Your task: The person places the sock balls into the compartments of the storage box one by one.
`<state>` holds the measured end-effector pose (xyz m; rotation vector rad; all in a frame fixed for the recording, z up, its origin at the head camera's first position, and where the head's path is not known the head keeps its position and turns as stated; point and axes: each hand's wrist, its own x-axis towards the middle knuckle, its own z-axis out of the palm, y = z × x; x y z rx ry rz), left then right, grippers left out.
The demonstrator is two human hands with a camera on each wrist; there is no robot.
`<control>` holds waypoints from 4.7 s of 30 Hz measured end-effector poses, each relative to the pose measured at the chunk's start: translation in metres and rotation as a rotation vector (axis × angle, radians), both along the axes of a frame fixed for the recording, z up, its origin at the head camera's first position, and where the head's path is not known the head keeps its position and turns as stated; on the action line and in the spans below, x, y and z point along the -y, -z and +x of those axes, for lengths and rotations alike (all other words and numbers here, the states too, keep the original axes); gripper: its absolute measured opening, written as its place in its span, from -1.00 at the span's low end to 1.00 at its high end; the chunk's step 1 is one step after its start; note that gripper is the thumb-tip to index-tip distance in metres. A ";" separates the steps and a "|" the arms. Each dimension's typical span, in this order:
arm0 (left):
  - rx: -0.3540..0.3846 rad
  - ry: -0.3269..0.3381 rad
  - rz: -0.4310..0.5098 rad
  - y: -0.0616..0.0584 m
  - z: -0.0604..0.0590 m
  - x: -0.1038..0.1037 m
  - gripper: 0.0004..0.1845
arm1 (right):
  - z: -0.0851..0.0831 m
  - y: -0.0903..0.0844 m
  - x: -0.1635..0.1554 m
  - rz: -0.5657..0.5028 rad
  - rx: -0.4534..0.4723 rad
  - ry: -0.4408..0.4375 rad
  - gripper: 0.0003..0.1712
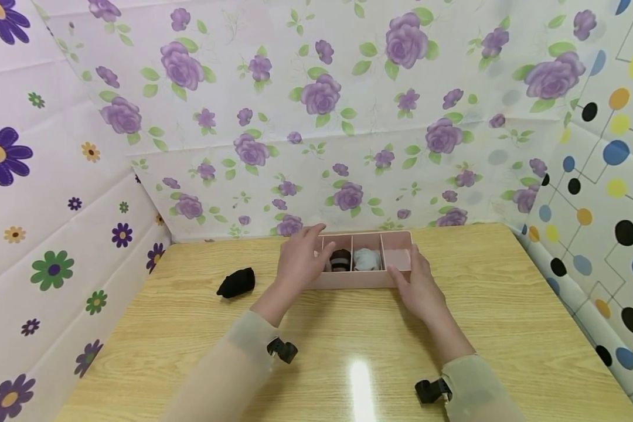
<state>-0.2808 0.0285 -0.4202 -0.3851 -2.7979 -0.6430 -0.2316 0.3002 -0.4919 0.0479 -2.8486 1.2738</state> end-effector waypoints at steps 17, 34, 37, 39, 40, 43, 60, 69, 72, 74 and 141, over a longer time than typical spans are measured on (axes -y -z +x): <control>-0.034 0.005 -0.016 0.006 0.007 0.038 -0.39 | 0.000 -0.001 0.001 -0.005 0.015 0.000 0.13; -0.040 -0.023 -0.079 0.007 0.015 0.077 -0.37 | 0.001 0.000 0.001 -0.016 0.033 0.006 0.12; -0.033 -0.026 -0.085 0.009 0.016 0.086 -0.36 | 0.001 0.000 0.001 -0.011 0.027 0.007 0.13; -0.024 -0.035 -0.085 0.010 0.017 0.093 -0.35 | 0.001 0.001 0.001 -0.007 0.024 0.006 0.13; -0.021 -0.040 -0.084 0.011 0.017 0.097 -0.35 | 0.001 0.001 0.001 -0.007 0.022 0.005 0.13; -0.007 -0.061 -0.084 0.013 0.018 0.109 -0.35 | 0.001 0.000 0.001 -0.007 0.018 0.000 0.13; 0.092 -0.113 -0.138 0.032 0.024 0.181 -0.25 | -0.002 0.003 -0.001 -0.043 0.026 0.022 0.13; 0.174 -0.089 -0.151 0.039 0.028 0.191 -0.19 | -0.001 0.001 0.004 -0.050 0.002 0.010 0.13; 0.181 -0.089 -0.158 0.041 0.027 0.192 -0.19 | -0.001 0.001 0.011 -0.053 -0.010 -0.001 0.11; 0.182 -0.088 -0.161 0.042 0.027 0.193 -0.19 | 0.000 0.002 0.015 -0.053 -0.015 -0.005 0.11; 0.016 -0.065 0.073 -0.017 0.008 0.140 -0.36 | 0.005 0.006 0.033 -0.217 0.027 -0.156 -0.16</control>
